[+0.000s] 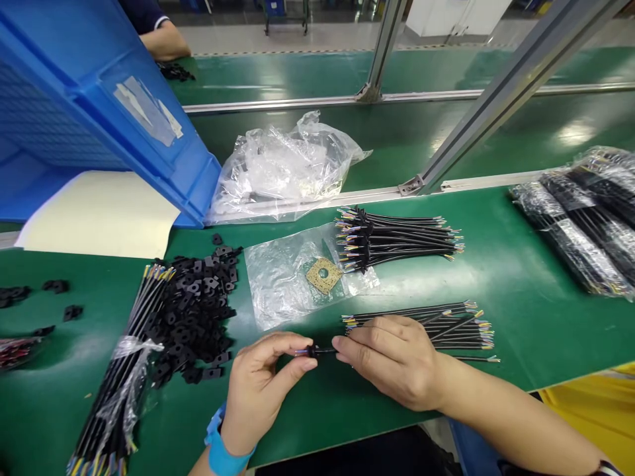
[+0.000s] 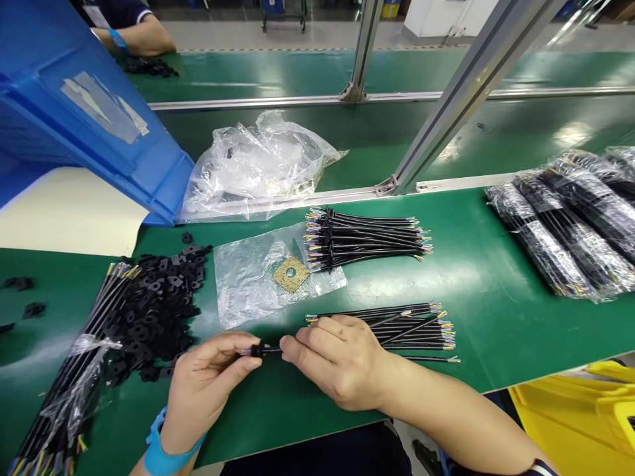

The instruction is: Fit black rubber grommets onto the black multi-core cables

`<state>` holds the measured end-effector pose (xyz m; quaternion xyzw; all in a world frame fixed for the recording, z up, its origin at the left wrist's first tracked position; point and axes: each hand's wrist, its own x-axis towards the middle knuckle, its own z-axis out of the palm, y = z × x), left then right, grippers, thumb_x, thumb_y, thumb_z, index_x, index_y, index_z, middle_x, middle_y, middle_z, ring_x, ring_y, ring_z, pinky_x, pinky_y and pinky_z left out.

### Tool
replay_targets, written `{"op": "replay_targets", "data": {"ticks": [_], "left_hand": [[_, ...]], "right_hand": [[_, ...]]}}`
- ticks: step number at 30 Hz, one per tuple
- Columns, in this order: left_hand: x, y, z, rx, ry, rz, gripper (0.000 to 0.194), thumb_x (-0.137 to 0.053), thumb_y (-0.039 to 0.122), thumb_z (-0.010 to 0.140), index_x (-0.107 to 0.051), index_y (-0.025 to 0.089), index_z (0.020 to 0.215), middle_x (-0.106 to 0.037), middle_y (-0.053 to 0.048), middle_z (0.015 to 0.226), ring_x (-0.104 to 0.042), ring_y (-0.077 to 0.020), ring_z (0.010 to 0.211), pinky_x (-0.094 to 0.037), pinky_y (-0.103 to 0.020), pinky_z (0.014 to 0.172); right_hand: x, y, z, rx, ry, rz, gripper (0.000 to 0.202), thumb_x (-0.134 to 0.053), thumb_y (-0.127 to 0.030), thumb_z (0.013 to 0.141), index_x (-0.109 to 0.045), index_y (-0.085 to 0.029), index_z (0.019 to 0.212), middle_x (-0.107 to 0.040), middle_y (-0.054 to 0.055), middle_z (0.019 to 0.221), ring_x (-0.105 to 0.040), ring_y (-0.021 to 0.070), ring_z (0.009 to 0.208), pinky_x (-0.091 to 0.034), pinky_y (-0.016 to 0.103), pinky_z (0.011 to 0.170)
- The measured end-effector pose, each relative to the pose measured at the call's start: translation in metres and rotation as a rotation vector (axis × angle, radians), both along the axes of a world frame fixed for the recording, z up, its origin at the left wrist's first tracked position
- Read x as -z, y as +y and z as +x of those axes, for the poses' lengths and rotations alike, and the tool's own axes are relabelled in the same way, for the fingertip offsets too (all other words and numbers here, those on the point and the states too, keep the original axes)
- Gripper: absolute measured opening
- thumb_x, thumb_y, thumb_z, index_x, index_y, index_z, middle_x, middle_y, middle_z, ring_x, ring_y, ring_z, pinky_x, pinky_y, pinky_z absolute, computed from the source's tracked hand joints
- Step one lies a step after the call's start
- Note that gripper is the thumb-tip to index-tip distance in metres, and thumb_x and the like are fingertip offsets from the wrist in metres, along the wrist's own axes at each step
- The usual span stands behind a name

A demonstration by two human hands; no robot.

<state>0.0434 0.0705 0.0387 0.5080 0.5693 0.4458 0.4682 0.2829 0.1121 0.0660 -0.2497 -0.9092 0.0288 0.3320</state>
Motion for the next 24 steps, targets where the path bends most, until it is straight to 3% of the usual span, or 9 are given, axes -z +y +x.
{"op": "replay_targets", "data": {"ticks": [3, 7, 16, 24], "left_hand": [[-0.002, 0.001, 0.0, 0.05, 0.083, 0.173, 0.008, -0.087, 0.027, 0.078, -0.085, 0.028, 0.085, -0.083, -0.004, 0.082, -0.079, -0.0225, 0.07, -0.066, -0.03, 0.065], [-0.004, 0.002, 0.003, 0.093, 0.127, 0.287, 0.012, -0.086, 0.023, 0.08, -0.085, 0.03, 0.089, -0.083, -0.002, 0.081, -0.08, -0.0214, 0.071, -0.066, -0.028, 0.063], [-0.007, 0.003, 0.008, 0.14, 0.184, 0.36, 0.011, -0.085, 0.021, 0.082, -0.083, 0.028, 0.09, -0.083, -0.001, 0.081, -0.08, -0.0191, 0.071, -0.066, -0.024, 0.066], [-0.006, 0.003, 0.008, 0.145, 0.205, 0.42, 0.007, -0.082, 0.022, 0.086, -0.081, 0.025, 0.092, -0.083, -0.001, 0.083, -0.08, -0.0183, 0.074, -0.067, -0.023, 0.067]], "right_hand": [[0.001, -0.002, -0.005, 0.031, 0.022, -0.084, 0.012, -0.064, -0.016, 0.1, -0.072, -0.012, 0.109, -0.074, 0.003, 0.082, -0.063, 0.0125, 0.066, -0.055, 0.026, 0.062], [0.003, -0.003, -0.01, 0.024, 0.052, -0.16, 0.014, -0.058, -0.018, 0.105, -0.071, -0.013, 0.103, -0.072, 0.002, 0.08, -0.062, 0.0114, 0.064, -0.055, 0.023, 0.066], [0.008, -0.003, -0.013, -0.013, 0.07, -0.224, 0.02, -0.054, -0.02, 0.106, -0.071, -0.012, 0.1, -0.068, 0.002, 0.075, -0.058, 0.0125, 0.06, -0.051, 0.026, 0.057], [0.011, -0.002, -0.014, -0.035, 0.078, -0.262, 0.02, -0.053, -0.022, 0.108, -0.071, -0.014, 0.102, -0.069, 0.002, 0.077, -0.061, 0.0114, 0.062, -0.056, 0.025, 0.068]]}}
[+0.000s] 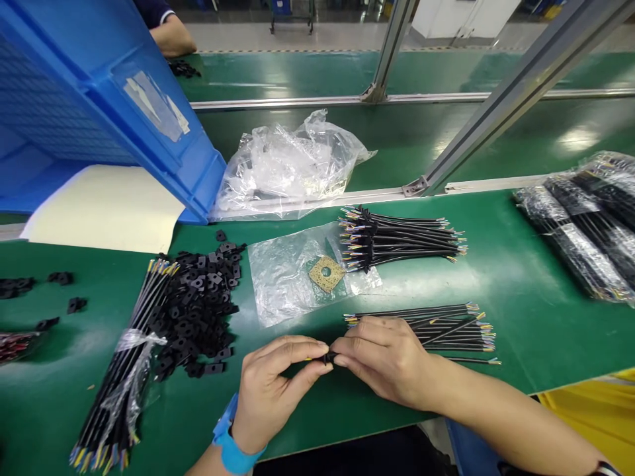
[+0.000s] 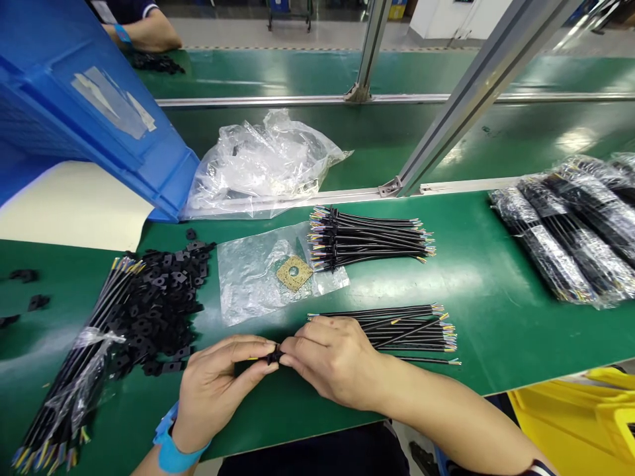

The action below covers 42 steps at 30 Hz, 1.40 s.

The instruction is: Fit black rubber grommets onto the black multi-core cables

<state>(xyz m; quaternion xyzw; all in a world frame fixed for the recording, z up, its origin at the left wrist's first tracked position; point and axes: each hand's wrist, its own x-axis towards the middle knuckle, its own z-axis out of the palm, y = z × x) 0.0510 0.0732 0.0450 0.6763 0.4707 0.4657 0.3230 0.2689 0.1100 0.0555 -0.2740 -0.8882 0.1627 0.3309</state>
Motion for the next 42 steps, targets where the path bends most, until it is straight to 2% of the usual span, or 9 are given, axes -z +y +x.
{"op": "replay_targets", "data": {"ticks": [5, 10, 14, 21, 25, 31, 34, 38, 42], "left_hand": [[0.004, -0.004, -0.003, -0.004, 0.003, 0.005, 0.021, -0.082, 0.027, 0.086, -0.08, 0.031, 0.107, -0.085, -0.001, 0.096, -0.081, -0.0205, 0.083, -0.068, -0.027, 0.074], [0.013, -0.012, -0.01, -0.214, -0.156, -0.14, 0.057, -0.078, 0.035, 0.09, -0.06, 0.034, 0.143, -0.079, -0.005, 0.122, -0.079, -0.0259, 0.103, -0.068, -0.038, 0.089], [0.01, -0.012, -0.009, -0.401, -0.209, -0.243, 0.046, -0.078, 0.042, 0.089, -0.065, 0.028, 0.131, -0.078, -0.006, 0.115, -0.079, -0.0245, 0.095, -0.068, -0.038, 0.085], [-0.001, -0.011, 0.005, -0.462, -0.207, -0.361, 0.045, -0.075, 0.059, 0.086, -0.066, 0.029, 0.119, -0.078, -0.004, 0.106, -0.076, -0.0264, 0.099, -0.063, -0.044, 0.094], [0.001, -0.012, 0.008, -0.461, -0.195, -0.372, 0.045, -0.071, 0.062, 0.087, -0.065, 0.03, 0.118, -0.079, -0.003, 0.094, -0.074, -0.029, 0.11, -0.059, -0.045, 0.098], [0.01, -0.011, 0.004, -0.469, -0.143, -0.32, 0.042, -0.066, 0.059, 0.092, -0.064, 0.03, 0.122, -0.078, -0.003, 0.095, -0.073, -0.0296, 0.11, -0.061, -0.044, 0.09], [0.017, -0.009, 0.0, -0.411, -0.054, -0.209, 0.037, -0.065, 0.052, 0.095, -0.063, 0.03, 0.125, -0.078, -0.002, 0.093, -0.075, -0.0267, 0.104, -0.063, -0.039, 0.083], [0.014, -0.005, -0.012, -0.313, 0.201, 0.0, 0.026, -0.065, 0.038, 0.098, -0.068, 0.028, 0.122, -0.077, -0.003, 0.098, -0.075, -0.0206, 0.084, -0.06, -0.032, 0.072], [0.0, 0.0, -0.046, -0.389, 0.565, 0.176, 0.021, -0.059, 0.031, 0.102, -0.074, 0.024, 0.114, -0.076, -0.006, 0.105, -0.072, -0.0235, 0.096, -0.054, -0.037, 0.085]], "right_hand": [[-0.012, 0.009, 0.01, -0.002, -0.012, 0.093, 0.011, -0.06, -0.018, 0.105, -0.069, -0.013, 0.105, -0.073, 0.002, 0.082, -0.064, 0.0123, 0.067, -0.052, 0.026, 0.064], [-0.021, 0.038, 0.058, 0.23, -0.157, 0.171, 0.014, -0.061, -0.016, 0.104, -0.071, -0.018, 0.113, -0.077, 0.004, 0.094, -0.067, 0.016, 0.082, -0.045, 0.033, 0.077], [-0.014, 0.055, 0.087, 0.287, -0.262, 0.062, 0.017, -0.057, -0.018, 0.106, -0.073, -0.021, 0.111, -0.079, 0.003, 0.098, -0.07, 0.0163, 0.088, -0.044, 0.034, 0.083], [-0.031, 0.071, 0.09, 0.522, -0.148, 0.226, 0.023, -0.056, -0.021, 0.106, -0.074, -0.028, 0.118, -0.08, 0.002, 0.104, -0.072, 0.0171, 0.09, -0.043, 0.036, 0.09], [-0.038, 0.11, 0.089, 0.535, -0.181, 0.17, 0.026, -0.052, -0.027, 0.108, -0.075, -0.026, 0.119, -0.08, 0.004, 0.107, -0.072, 0.0196, 0.096, -0.044, 0.037, 0.093], [-0.021, 0.163, 0.079, 0.409, -0.302, 0.056, 0.024, -0.058, -0.021, 0.102, -0.078, -0.021, 0.115, -0.081, 0.007, 0.101, -0.074, 0.0214, 0.093, -0.052, 0.036, 0.089], [-0.02, 0.152, 0.081, 0.375, -0.3, 0.065, 0.028, -0.053, -0.02, 0.103, -0.077, -0.019, 0.118, -0.08, 0.009, 0.109, -0.074, 0.025, 0.099, -0.053, 0.041, 0.092], [-0.03, 0.102, 0.088, 0.416, -0.252, 0.102, 0.028, -0.051, -0.028, 0.107, -0.071, -0.021, 0.126, -0.077, 0.01, 0.118, -0.072, 0.0266, 0.106, -0.054, 0.044, 0.093], [-0.025, 0.039, 0.098, 0.073, -0.372, -0.086, 0.021, -0.057, -0.037, 0.106, -0.073, -0.029, 0.116, -0.078, 0.003, 0.101, -0.073, 0.0205, 0.089, -0.056, 0.034, 0.079]]}}
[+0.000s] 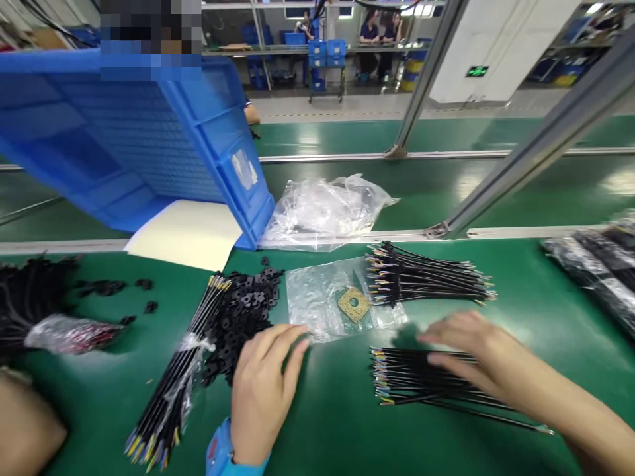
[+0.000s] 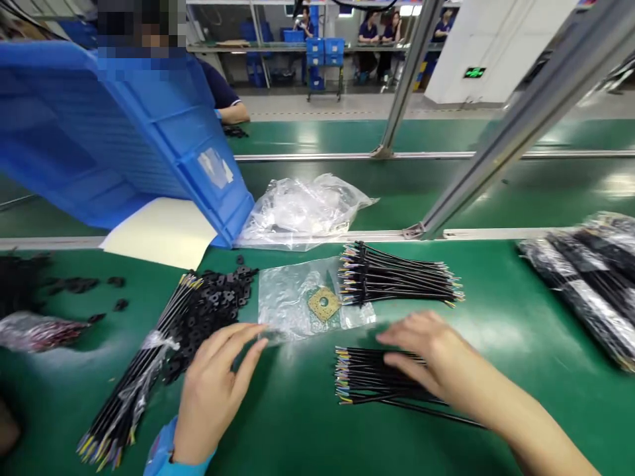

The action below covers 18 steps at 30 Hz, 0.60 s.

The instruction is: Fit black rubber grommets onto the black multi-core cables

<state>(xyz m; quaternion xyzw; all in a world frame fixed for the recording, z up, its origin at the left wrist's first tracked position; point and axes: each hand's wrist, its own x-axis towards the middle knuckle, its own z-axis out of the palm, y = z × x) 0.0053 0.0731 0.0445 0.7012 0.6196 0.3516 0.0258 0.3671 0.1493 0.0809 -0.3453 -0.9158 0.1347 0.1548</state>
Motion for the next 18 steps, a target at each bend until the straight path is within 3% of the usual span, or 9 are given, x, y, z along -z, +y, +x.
{"op": "replay_targets", "data": {"ticks": [4, 7, 13, 18], "left_hand": [[-0.008, 0.004, -0.038, -0.182, 0.352, -0.034, 0.028, -0.056, 0.034, 0.103, -0.078, 0.02, 0.109, -0.075, -0.012, 0.101, -0.065, -0.0303, 0.092, -0.047, -0.043, 0.08], [-0.004, 0.009, -0.049, -0.19, 0.519, -0.146, 0.029, -0.056, 0.031, 0.101, -0.08, 0.02, 0.113, -0.073, -0.013, 0.102, -0.06, -0.0324, 0.088, -0.041, -0.043, 0.072], [0.006, 0.017, -0.042, -0.148, 0.592, -0.163, 0.031, -0.051, 0.029, 0.102, -0.082, 0.022, 0.103, -0.07, -0.017, 0.109, -0.056, -0.0354, 0.089, -0.034, -0.042, 0.067], [0.008, 0.018, -0.045, -0.136, 0.555, -0.089, 0.031, -0.049, 0.028, 0.103, -0.078, 0.019, 0.095, -0.072, -0.018, 0.11, -0.057, -0.0382, 0.093, -0.033, -0.042, 0.067]], "right_hand": [[0.024, -0.043, 0.006, -0.036, -0.052, -0.061, 0.023, -0.059, -0.039, 0.104, -0.072, -0.029, 0.12, -0.076, 0.004, 0.098, -0.072, 0.0209, 0.086, -0.056, 0.035, 0.076], [0.037, -0.056, 0.003, -0.006, -0.036, 0.01, 0.022, -0.053, -0.034, 0.107, -0.074, -0.027, 0.113, -0.075, 0.005, 0.093, -0.07, 0.0204, 0.081, -0.055, 0.035, 0.073], [0.022, -0.064, -0.016, 0.057, -0.052, 0.064, 0.02, -0.047, -0.018, 0.107, -0.067, -0.02, 0.105, -0.072, 0.005, 0.09, -0.067, 0.0191, 0.078, -0.054, 0.035, 0.073], [0.016, -0.059, -0.026, 0.168, 0.124, 0.021, 0.01, -0.05, -0.016, 0.107, -0.059, -0.02, 0.109, -0.069, 0.005, 0.093, -0.067, 0.0177, 0.081, -0.058, 0.03, 0.073]]}}
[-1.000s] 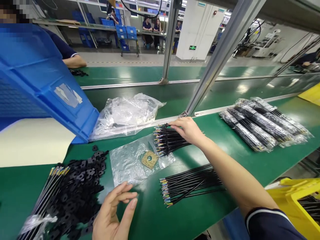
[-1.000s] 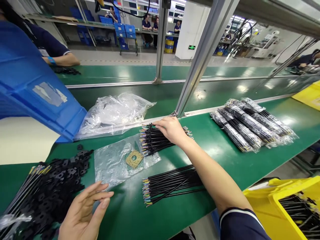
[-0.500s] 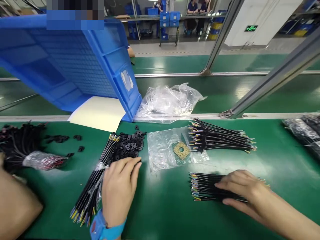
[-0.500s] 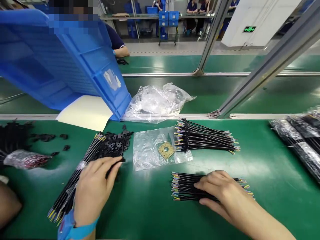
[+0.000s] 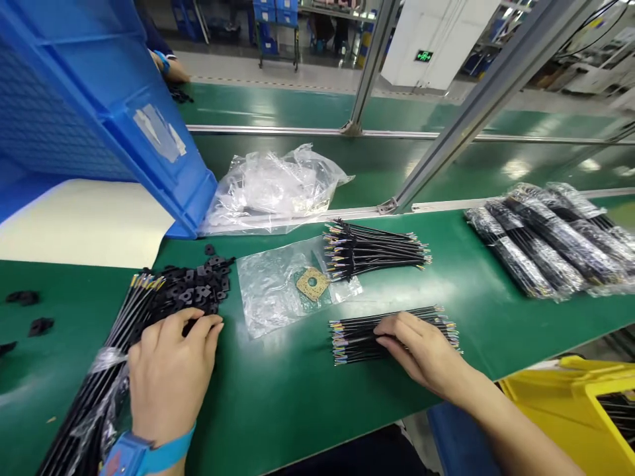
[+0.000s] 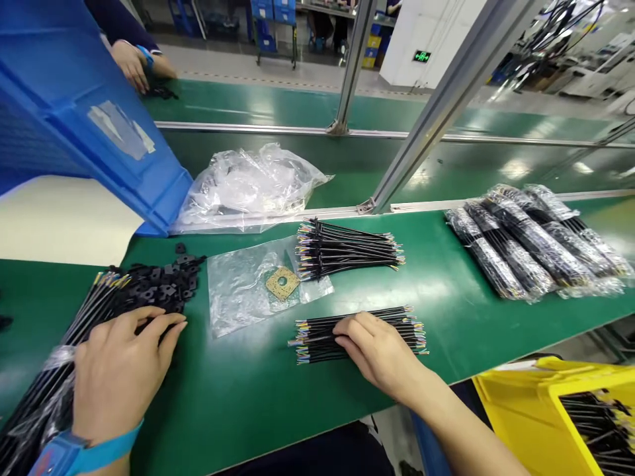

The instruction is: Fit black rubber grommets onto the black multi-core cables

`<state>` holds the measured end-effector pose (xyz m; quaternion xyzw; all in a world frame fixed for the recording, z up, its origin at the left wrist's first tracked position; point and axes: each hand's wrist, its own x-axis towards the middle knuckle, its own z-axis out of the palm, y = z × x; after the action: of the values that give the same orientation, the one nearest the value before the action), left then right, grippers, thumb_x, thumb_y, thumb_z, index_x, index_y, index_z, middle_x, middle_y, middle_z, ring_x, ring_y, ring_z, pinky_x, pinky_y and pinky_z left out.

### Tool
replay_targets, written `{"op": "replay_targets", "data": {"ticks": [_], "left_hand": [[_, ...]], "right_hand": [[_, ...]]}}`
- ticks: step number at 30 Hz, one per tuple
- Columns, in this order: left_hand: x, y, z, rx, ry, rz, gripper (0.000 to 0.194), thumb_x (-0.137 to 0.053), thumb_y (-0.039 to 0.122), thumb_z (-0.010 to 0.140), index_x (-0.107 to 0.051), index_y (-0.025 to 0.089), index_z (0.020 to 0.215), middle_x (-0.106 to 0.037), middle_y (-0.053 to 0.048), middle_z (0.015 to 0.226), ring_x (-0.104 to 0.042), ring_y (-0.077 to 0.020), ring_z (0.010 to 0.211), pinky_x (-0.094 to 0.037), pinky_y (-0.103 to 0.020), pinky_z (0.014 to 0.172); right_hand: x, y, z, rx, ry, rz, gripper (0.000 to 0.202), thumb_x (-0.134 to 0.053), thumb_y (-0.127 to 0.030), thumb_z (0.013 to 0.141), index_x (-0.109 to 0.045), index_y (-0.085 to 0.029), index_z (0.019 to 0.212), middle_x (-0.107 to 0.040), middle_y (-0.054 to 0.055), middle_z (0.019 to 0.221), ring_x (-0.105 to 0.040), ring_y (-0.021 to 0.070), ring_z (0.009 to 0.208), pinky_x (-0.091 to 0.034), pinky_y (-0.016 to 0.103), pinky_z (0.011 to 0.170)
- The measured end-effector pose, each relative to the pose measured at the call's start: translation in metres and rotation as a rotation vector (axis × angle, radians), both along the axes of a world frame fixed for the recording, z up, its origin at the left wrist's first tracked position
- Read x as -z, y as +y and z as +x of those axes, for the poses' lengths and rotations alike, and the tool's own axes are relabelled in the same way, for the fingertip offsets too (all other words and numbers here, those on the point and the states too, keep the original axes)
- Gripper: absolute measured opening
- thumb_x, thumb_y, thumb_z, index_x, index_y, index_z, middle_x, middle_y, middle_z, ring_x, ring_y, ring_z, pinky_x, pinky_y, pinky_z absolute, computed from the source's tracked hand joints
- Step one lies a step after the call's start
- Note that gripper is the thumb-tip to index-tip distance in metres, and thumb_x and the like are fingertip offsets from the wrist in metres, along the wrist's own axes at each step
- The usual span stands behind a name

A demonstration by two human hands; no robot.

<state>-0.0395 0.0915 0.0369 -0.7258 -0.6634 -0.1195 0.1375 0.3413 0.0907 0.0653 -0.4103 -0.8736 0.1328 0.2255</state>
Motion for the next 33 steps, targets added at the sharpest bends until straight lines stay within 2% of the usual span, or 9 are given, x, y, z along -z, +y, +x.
{"op": "replay_targets", "data": {"ticks": [5, 8, 12, 16, 19, 23, 28, 31, 33], "left_hand": [[0.005, 0.002, 0.002, 0.059, -0.139, 0.041, 0.024, -0.049, 0.03, 0.104, -0.069, 0.022, 0.095, -0.078, -0.014, 0.108, -0.063, -0.0373, 0.098, -0.038, -0.044, 0.074], [0.003, -0.001, 0.01, 0.01, -0.458, 0.087, 0.02, -0.05, 0.038, 0.104, -0.063, 0.024, 0.098, -0.079, -0.011, 0.106, -0.069, -0.0312, 0.094, -0.044, -0.043, 0.079], [-0.014, -0.008, 0.03, -0.116, -0.956, 0.038, 0.023, -0.054, 0.045, 0.102, -0.063, 0.026, 0.11, -0.075, -0.006, 0.109, -0.074, -0.0227, 0.088, -0.053, -0.035, 0.074], [-0.026, -0.004, 0.049, -0.117, -1.298, -0.067, 0.027, -0.065, 0.049, 0.096, -0.069, 0.025, 0.107, -0.077, -0.005, 0.11, -0.076, -0.0216, 0.09, -0.06, -0.032, 0.078], [-0.02, 0.003, 0.056, -0.122, -1.482, -0.134, 0.035, -0.08, 0.048, 0.084, -0.067, 0.023, 0.105, -0.079, -0.006, 0.104, -0.077, -0.0244, 0.093, -0.064, -0.034, 0.081], [-0.007, 0.005, 0.056, -0.132, -1.567, -0.192, 0.036, -0.081, 0.049, 0.083, -0.066, 0.023, 0.102, -0.079, -0.008, 0.103, -0.078, -0.0248, 0.092, -0.066, -0.036, 0.08], [0.002, -0.001, 0.049, -0.114, -1.401, -0.256, 0.026, -0.077, 0.049, 0.085, -0.076, 0.025, 0.096, -0.072, -0.009, 0.123, -0.073, -0.0306, 0.108, -0.066, -0.038, 0.082], [0.006, -0.003, 0.046, -0.112, -1.34, -0.296, 0.026, -0.078, 0.048, 0.083, -0.081, 0.03, 0.102, -0.07, -0.007, 0.115, -0.071, -0.0299, 0.1, -0.066, -0.038, 0.076], [0.006, -0.002, 0.047, -0.125, -1.425, -0.324, 0.032, -0.08, 0.049, 0.082, -0.081, 0.031, 0.108, -0.071, -0.006, 0.106, -0.071, -0.0266, 0.09, -0.067, -0.04, 0.076]], "right_hand": [[0.011, 0.027, -0.017, 0.031, 0.034, 0.071, 0.015, -0.048, -0.009, 0.104, -0.058, -0.021, 0.103, -0.066, 0.005, 0.093, -0.066, 0.0188, 0.085, -0.059, 0.031, 0.076], [0.02, 0.043, -0.03, 0.034, -0.07, 0.116, 0.025, -0.045, -0.002, 0.1, -0.061, -0.019, 0.109, -0.067, 0.007, 0.097, -0.065, 0.0191, 0.087, -0.057, 0.03, 0.076], [0.034, 0.052, -0.042, 0.043, -0.307, 0.165, 0.04, -0.049, 0.004, 0.091, -0.064, -0.02, 0.119, -0.066, 0.007, 0.1, -0.062, 0.0214, 0.086, -0.052, 0.03, 0.066], [0.042, 0.051, -0.046, 0.105, -0.422, 0.201, 0.036, -0.052, 0.002, 0.091, -0.066, -0.023, 0.113, -0.067, 0.007, 0.101, -0.061, 0.0196, 0.084, -0.048, 0.028, 0.062], [0.042, 0.051, -0.046, 0.106, -0.427, 0.239, 0.03, -0.054, -0.002, 0.094, -0.068, -0.023, 0.109, -0.069, 0.005, 0.097, -0.061, 0.018, 0.084, -0.048, 0.027, 0.064], [0.039, 0.053, -0.045, 0.079, -0.416, 0.269, 0.031, -0.055, -0.003, 0.095, -0.069, -0.021, 0.116, -0.07, 0.005, 0.09, -0.063, 0.0182, 0.082, -0.05, 0.027, 0.067], [0.04, 0.054, -0.044, 0.073, -0.437, 0.281, 0.035, -0.052, -0.002, 0.095, -0.068, -0.015, 0.123, -0.069, 0.006, 0.085, -0.064, 0.0191, 0.079, -0.053, 0.028, 0.065], [0.043, 0.055, -0.043, 0.063, -0.448, 0.275, 0.036, -0.053, -0.001, 0.094, -0.068, -0.014, 0.124, -0.069, 0.006, 0.086, -0.065, 0.0198, 0.079, -0.053, 0.028, 0.063], [0.043, 0.056, -0.042, 0.064, -0.42, 0.277, 0.036, -0.053, -0.001, 0.093, -0.069, -0.012, 0.124, -0.069, 0.007, 0.086, -0.066, 0.0198, 0.078, -0.053, 0.028, 0.061]]}}
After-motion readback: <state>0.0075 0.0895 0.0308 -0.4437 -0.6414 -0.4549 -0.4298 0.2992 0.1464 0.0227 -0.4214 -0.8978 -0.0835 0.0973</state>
